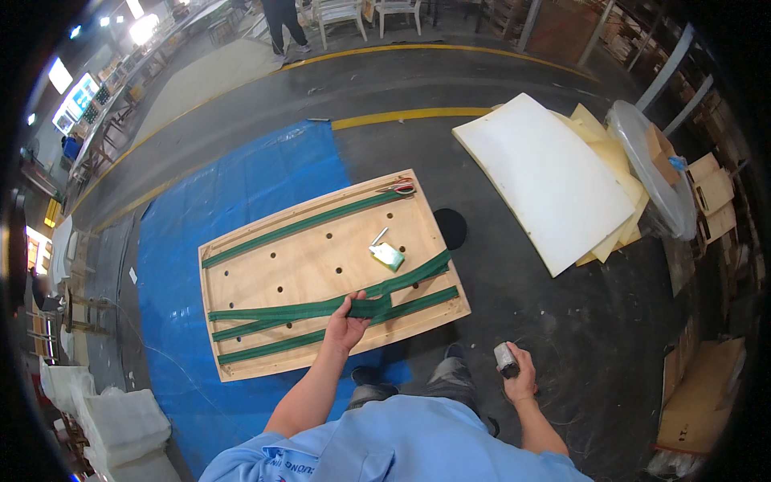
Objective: The person attaches green straps to a wooden board using a pneumatic staple gun. They position each strap, staple it in place, and trim the excess with scissors.
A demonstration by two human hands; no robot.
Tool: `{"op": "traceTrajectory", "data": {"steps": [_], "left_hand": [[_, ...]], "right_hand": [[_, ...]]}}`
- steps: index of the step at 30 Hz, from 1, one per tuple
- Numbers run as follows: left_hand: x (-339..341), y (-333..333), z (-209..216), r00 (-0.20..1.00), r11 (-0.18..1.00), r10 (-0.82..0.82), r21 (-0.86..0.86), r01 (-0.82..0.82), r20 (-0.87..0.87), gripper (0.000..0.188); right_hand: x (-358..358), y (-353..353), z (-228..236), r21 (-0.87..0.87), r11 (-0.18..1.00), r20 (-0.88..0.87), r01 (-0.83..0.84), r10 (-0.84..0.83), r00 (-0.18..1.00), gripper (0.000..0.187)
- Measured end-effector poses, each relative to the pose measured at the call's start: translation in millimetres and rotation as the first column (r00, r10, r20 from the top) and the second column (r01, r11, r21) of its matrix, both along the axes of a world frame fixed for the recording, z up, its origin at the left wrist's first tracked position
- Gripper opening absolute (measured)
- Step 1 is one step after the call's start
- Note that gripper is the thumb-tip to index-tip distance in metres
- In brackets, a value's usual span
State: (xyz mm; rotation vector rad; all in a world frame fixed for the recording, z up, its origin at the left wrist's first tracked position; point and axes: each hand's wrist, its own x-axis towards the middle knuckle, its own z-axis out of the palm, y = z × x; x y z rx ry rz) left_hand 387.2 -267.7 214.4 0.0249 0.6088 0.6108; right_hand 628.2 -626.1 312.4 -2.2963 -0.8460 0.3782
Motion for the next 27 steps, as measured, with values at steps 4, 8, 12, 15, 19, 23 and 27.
{"op": "traceTrajectory", "data": {"steps": [4,8,12,15,19,23,27], "left_hand": [[47.8,-40.3,-15.6,0.995,0.997,0.014,-0.077,-0.021,-0.095,0.034],[131.8,-68.1,-33.7,0.99,0.994,0.046,-0.087,-0.059,-0.135,0.034],[201.2,-81.2,-49.6,0.94,0.966,0.202,-0.103,-0.238,-0.276,0.031],[239.4,-93.1,-56.6,0.882,0.948,0.233,-0.106,-0.299,-0.411,0.03],[277.7,-92.7,-68.2,0.843,0.939,0.199,-0.149,-0.311,-0.5,0.035],[307.2,-91.6,-91.1,0.833,0.896,0.32,-0.14,-0.421,-0.452,0.038],[332.1,-81.7,-108.8,0.793,0.836,0.375,-0.194,-0.513,-0.479,0.033]], "right_hand": [[67.0,-21.0,-1.8,0.096,0.995,0.008,0.031,-0.032,0.999,0.077],[174.0,-62.5,-9.7,0.137,0.99,0.071,0.011,-0.021,0.997,0.077],[275.3,-82.2,-19.0,0.036,0.998,-0.016,0.047,-0.047,0.999,0.078],[348.0,-77.0,-10.3,-0.125,0.992,0.01,-0.011,0.012,1.0,0.074],[441.8,-30.0,-15.6,-0.103,0.981,-0.028,-0.167,0.165,0.986,0.06],[500.3,62.6,-50.0,-0.094,0.963,-0.131,-0.253,0.24,0.962,0.061],[534.5,169.9,-86.0,-0.082,0.885,-0.292,-0.458,0.418,0.86,0.057]]}}
